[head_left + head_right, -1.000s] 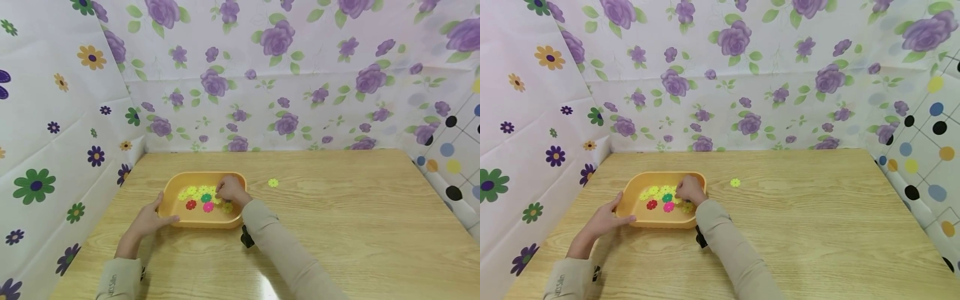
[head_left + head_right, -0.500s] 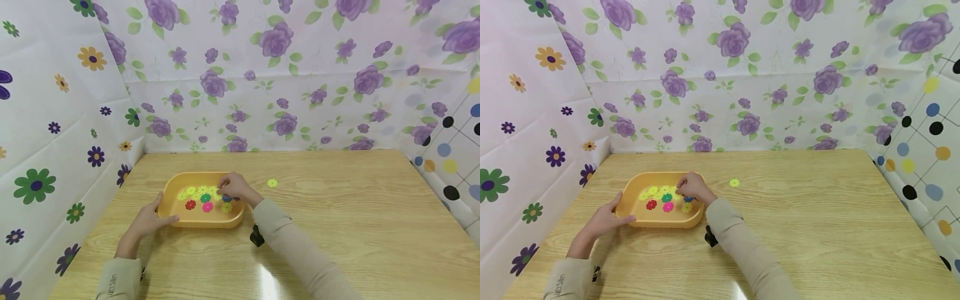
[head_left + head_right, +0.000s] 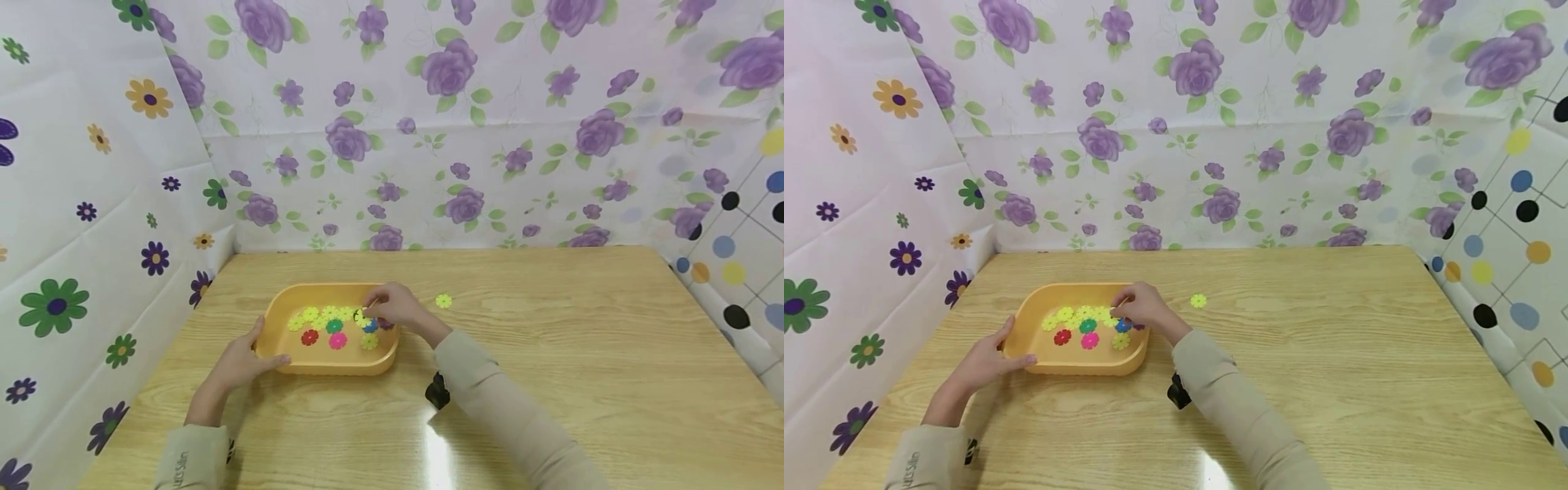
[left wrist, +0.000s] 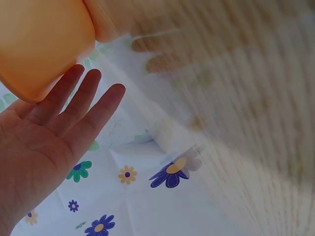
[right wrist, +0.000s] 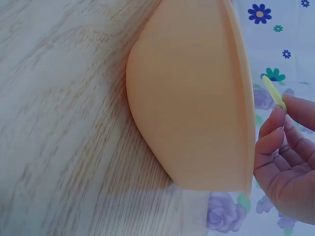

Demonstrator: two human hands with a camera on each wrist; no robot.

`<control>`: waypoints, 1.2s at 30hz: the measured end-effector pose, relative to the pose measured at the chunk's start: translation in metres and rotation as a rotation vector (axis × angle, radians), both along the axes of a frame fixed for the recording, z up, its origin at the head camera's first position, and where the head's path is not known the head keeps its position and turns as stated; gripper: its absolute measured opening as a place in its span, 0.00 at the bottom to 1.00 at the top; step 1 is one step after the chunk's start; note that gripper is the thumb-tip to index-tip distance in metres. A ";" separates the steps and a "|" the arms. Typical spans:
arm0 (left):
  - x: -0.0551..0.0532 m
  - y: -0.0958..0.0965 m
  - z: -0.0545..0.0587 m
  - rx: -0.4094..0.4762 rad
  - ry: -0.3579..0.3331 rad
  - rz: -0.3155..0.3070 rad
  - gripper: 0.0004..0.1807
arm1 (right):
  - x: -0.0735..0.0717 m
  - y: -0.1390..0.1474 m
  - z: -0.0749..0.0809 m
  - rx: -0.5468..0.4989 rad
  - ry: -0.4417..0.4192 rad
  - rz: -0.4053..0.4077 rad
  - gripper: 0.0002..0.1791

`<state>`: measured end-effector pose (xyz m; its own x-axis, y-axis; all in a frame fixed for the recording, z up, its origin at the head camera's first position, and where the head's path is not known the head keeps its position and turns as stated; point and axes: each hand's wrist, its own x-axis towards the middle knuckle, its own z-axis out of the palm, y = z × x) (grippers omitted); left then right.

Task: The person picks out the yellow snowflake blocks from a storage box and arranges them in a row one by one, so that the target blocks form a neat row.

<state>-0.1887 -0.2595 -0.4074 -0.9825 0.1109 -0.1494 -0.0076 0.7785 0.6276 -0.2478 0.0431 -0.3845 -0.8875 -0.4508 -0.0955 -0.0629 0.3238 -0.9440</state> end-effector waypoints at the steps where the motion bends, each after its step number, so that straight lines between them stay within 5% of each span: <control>1: 0.000 0.000 0.000 0.000 0.003 0.001 0.60 | 0.000 0.001 0.000 -0.005 0.004 -0.003 0.06; 12: 0.002 0.001 0.000 0.009 0.024 -0.003 0.59 | 0.003 0.024 -0.008 -0.068 0.018 -0.014 0.07; 36: 0.000 -0.002 -0.003 0.030 0.030 -0.013 0.59 | -0.007 0.091 -0.022 0.024 0.034 -0.085 0.11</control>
